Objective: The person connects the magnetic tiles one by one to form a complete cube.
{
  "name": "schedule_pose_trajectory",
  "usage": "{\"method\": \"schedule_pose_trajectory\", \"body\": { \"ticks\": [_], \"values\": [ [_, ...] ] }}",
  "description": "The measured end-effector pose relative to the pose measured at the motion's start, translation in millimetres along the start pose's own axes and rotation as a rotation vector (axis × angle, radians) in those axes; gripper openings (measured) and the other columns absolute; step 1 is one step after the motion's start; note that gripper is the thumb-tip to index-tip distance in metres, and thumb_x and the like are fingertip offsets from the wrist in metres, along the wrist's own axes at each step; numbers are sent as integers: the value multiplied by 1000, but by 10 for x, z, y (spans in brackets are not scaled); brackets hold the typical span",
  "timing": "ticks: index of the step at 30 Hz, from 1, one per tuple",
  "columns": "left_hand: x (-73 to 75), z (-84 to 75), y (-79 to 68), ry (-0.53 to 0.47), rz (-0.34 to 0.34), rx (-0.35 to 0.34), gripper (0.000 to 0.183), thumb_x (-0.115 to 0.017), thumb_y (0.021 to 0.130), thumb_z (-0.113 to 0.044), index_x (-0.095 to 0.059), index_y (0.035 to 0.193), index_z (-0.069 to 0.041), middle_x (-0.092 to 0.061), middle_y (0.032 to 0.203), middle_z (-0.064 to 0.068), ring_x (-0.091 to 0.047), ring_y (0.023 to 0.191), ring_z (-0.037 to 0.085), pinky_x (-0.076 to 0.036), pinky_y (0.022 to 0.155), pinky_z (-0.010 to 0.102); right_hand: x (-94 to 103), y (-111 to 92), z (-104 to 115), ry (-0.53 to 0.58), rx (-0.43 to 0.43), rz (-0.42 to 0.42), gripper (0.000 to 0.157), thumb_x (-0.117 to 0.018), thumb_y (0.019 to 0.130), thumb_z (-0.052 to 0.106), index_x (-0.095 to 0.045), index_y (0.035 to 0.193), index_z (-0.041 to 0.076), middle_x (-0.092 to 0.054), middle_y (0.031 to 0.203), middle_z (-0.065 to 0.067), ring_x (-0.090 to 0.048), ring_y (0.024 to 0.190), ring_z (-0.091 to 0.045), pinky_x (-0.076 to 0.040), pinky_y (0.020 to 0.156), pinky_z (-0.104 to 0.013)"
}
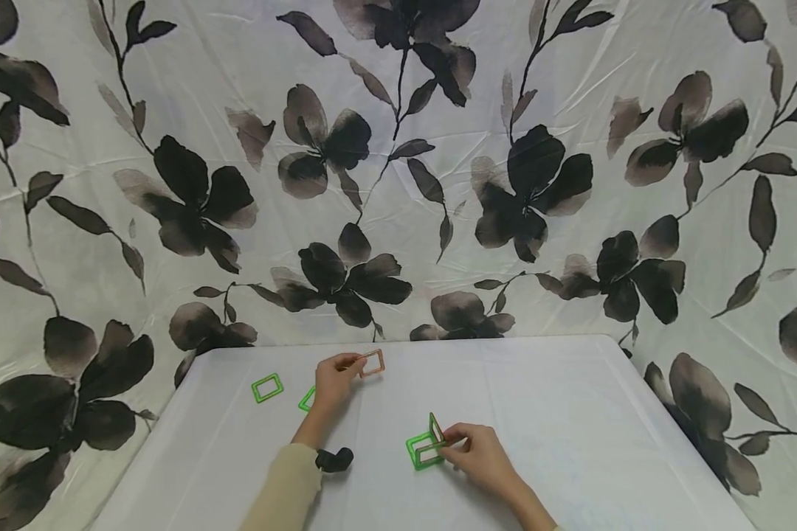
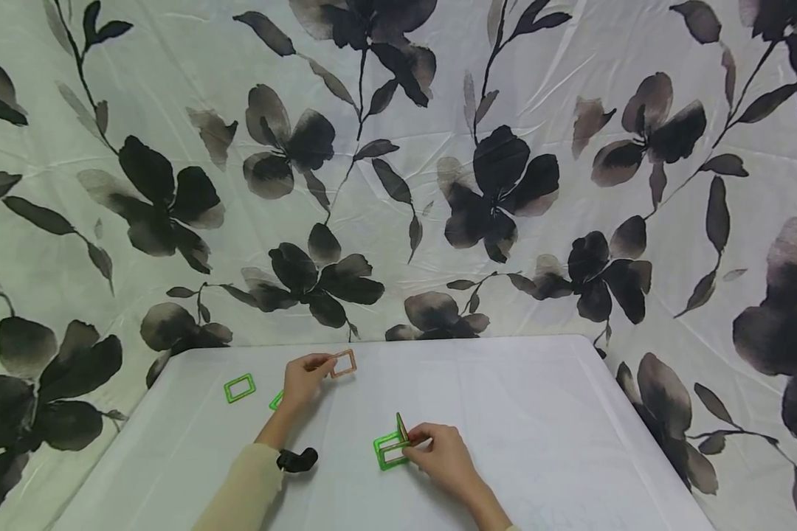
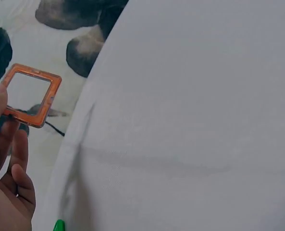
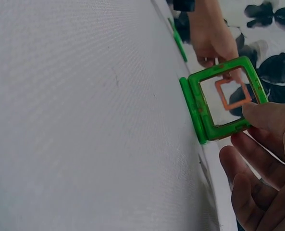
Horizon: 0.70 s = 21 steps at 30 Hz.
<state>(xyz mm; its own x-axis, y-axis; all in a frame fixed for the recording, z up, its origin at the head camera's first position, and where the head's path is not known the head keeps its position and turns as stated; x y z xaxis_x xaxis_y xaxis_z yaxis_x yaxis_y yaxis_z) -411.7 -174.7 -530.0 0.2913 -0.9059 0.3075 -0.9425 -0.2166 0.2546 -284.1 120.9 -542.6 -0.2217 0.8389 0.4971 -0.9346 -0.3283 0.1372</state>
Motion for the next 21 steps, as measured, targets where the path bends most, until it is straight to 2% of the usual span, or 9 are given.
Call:
{"method": "schedule_pose_trajectory", "body": {
  "ticks": [8,21],
  "values": [
    [-54,-170,-229,-121,13,-69,17,-80,82,-19,-77,90,-5,-72,82,6,-63,72,16,-46,57,22,0,-10,18,-8,4,-2,25,-76,84,22,-70,102,5,-70,91,4,-59,57,-10,-47,47,-25],
    [-149,-238,-546,-123,70,-70,15,-81,81,-21,-77,89,-9,-72,82,2,-64,73,17,-47,59,24,-22,-14,23,2,11,3,23,-77,84,20,-70,101,6,-70,90,4,-61,56,-12,-48,46,-26]
  ]
}}
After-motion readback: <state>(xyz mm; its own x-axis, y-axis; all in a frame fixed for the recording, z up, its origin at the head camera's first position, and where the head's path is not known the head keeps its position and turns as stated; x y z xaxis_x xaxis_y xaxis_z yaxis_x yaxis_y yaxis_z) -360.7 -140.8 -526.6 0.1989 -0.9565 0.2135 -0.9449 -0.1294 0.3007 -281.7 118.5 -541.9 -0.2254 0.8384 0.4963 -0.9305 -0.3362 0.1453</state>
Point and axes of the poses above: each hand's wrist, its own y-axis towards the middle knuckle, its own x-axis out of the back of the hand, z = x × y, the point moved 5 cm from there along y, towards the middle knuckle
